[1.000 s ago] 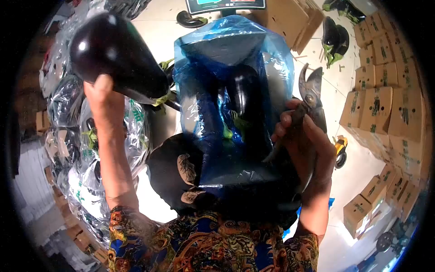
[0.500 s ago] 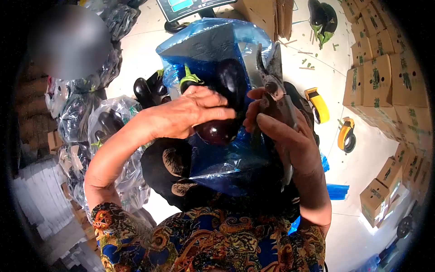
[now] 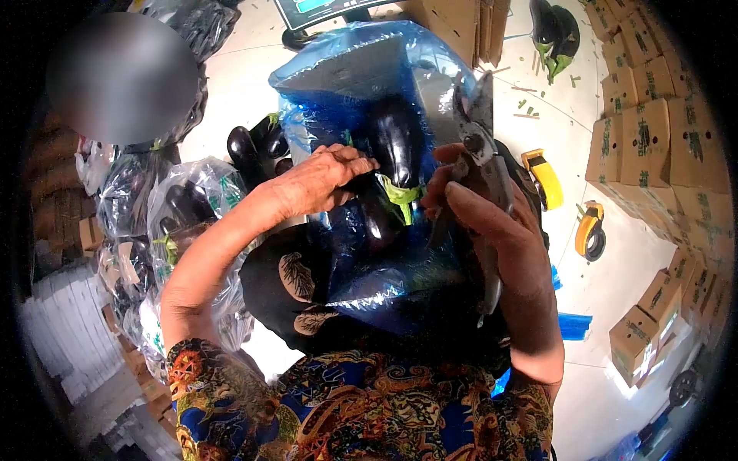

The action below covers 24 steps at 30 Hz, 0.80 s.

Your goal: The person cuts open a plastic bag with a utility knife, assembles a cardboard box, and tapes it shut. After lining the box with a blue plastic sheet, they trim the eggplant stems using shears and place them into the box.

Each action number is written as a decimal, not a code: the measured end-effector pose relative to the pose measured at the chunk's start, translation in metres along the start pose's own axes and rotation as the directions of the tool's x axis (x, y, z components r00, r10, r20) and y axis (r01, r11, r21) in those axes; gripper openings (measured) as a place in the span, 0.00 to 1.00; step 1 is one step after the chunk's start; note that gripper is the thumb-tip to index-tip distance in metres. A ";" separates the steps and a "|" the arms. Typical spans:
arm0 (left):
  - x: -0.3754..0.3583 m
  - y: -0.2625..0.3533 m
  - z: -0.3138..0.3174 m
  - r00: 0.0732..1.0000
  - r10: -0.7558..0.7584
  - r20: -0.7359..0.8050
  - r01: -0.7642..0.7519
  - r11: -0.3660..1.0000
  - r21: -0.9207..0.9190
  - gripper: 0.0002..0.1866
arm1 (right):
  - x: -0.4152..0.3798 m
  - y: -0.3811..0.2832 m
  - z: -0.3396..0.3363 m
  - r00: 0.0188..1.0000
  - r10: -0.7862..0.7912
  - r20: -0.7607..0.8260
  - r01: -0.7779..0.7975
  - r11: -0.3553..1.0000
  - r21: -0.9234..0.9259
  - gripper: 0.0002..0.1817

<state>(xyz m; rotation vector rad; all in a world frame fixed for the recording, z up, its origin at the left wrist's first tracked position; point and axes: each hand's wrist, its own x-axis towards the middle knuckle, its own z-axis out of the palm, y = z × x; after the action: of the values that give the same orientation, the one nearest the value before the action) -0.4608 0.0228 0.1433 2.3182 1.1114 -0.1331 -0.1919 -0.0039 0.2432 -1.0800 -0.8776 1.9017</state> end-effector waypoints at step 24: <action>-0.136 -0.035 0.050 0.399 -0.892 -0.213 -0.235 0.125 -0.964 0.10 | -0.002 -0.003 -0.067 0.987 -0.157 -0.022 0.154 0.921 0.358 0.32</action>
<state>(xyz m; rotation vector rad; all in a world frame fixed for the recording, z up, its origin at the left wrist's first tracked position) -0.5681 -0.0799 0.1298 0.5981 1.5827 1.3398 -0.1307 0.0081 0.2196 -0.7595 -0.5690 1.8407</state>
